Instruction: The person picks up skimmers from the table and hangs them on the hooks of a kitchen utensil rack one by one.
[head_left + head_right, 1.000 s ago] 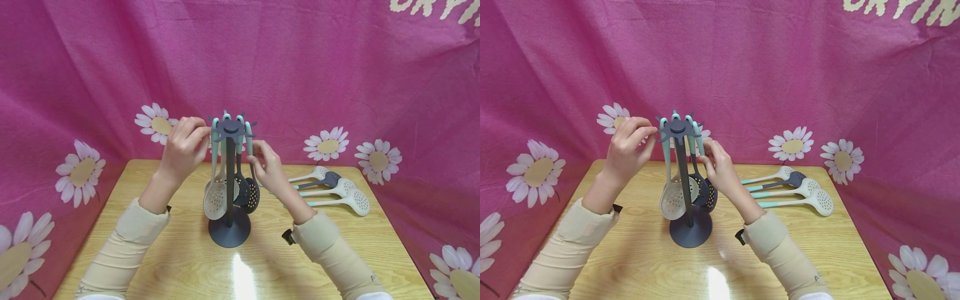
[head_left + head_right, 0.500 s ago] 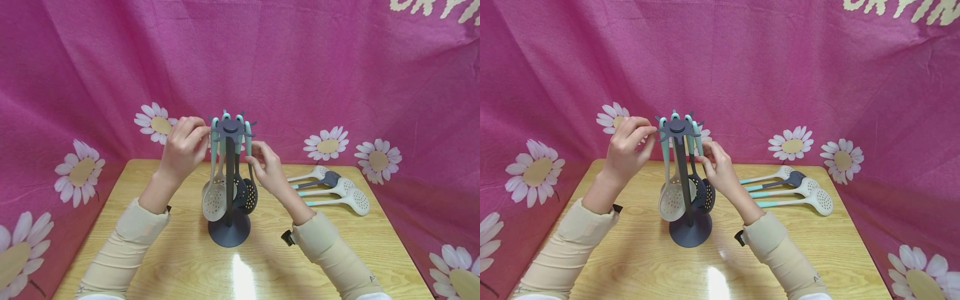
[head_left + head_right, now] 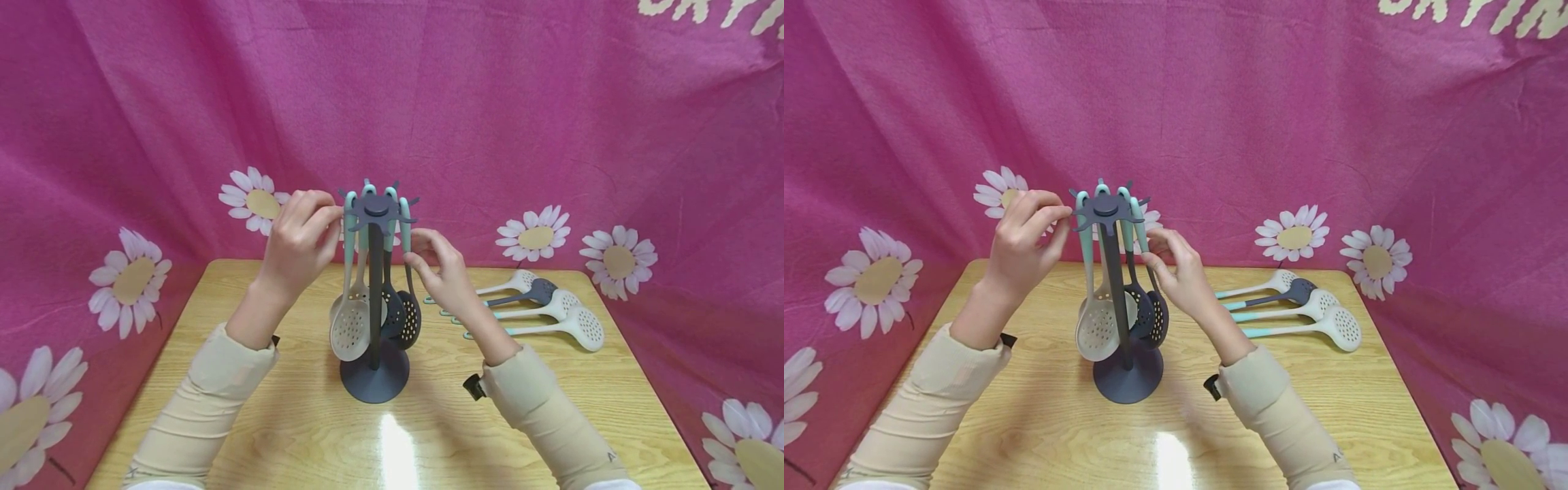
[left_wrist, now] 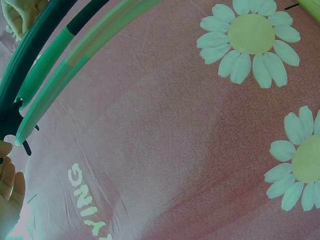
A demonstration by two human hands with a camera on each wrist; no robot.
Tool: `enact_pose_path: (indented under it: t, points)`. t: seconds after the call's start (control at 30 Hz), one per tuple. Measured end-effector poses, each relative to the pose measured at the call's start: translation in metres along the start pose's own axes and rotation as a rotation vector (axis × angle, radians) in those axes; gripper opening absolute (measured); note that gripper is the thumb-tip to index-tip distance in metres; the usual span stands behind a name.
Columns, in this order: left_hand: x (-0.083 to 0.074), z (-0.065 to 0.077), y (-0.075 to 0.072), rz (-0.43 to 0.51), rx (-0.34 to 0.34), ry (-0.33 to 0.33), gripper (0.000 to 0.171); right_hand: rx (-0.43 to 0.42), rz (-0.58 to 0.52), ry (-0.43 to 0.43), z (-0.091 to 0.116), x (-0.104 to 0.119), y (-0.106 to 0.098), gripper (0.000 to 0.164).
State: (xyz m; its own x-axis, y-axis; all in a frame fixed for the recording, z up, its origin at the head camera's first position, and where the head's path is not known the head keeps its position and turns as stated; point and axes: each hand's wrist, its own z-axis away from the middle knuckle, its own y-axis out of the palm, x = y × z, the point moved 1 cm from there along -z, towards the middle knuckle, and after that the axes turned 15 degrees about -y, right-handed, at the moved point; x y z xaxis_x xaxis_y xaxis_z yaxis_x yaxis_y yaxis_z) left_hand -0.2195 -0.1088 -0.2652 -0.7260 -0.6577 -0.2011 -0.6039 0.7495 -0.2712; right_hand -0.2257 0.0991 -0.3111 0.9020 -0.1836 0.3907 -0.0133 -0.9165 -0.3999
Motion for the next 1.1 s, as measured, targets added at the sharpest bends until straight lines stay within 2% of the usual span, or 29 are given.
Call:
enact_pose_path:
  t: [0.1,0.2,0.33,0.47,0.6,0.7,0.87,1.1]
  points:
    - [0.000,0.000,0.000,0.006,-0.005,0.000,0.009,-0.023,-0.016,-0.024,0.007,-0.018,-0.002,0.025]
    - [0.000,0.000,0.000,0.003,-0.006,0.003,0.009,-0.045,0.038,-0.070,0.017,-0.040,-0.004,0.025]
    - [0.000,0.000,0.000,-0.004,-0.003,0.006,0.008,-0.057,0.199,-0.108,0.031,-0.063,-0.008,0.023]
    - [0.000,0.000,0.000,-0.009,-0.003,0.007,0.009,-0.016,0.367,-0.107,0.048,-0.085,-0.015,0.023]
    - [0.000,0.000,0.000,-0.011,-0.002,0.009,0.008,0.060,0.518,-0.077,0.067,-0.105,-0.023,0.025]
    - [0.000,0.000,0.000,-0.015,0.001,0.008,0.008,0.119,0.586,-0.052,0.082,-0.119,-0.029,0.026]
    - [0.000,0.000,0.000,-0.019,0.003,0.006,0.009,0.202,0.649,0.002,0.109,-0.138,-0.039,0.030]
    - [-0.001,0.000,-0.002,-0.022,0.014,0.007,0.007,0.333,0.680,0.144,0.145,-0.160,-0.055,0.034]
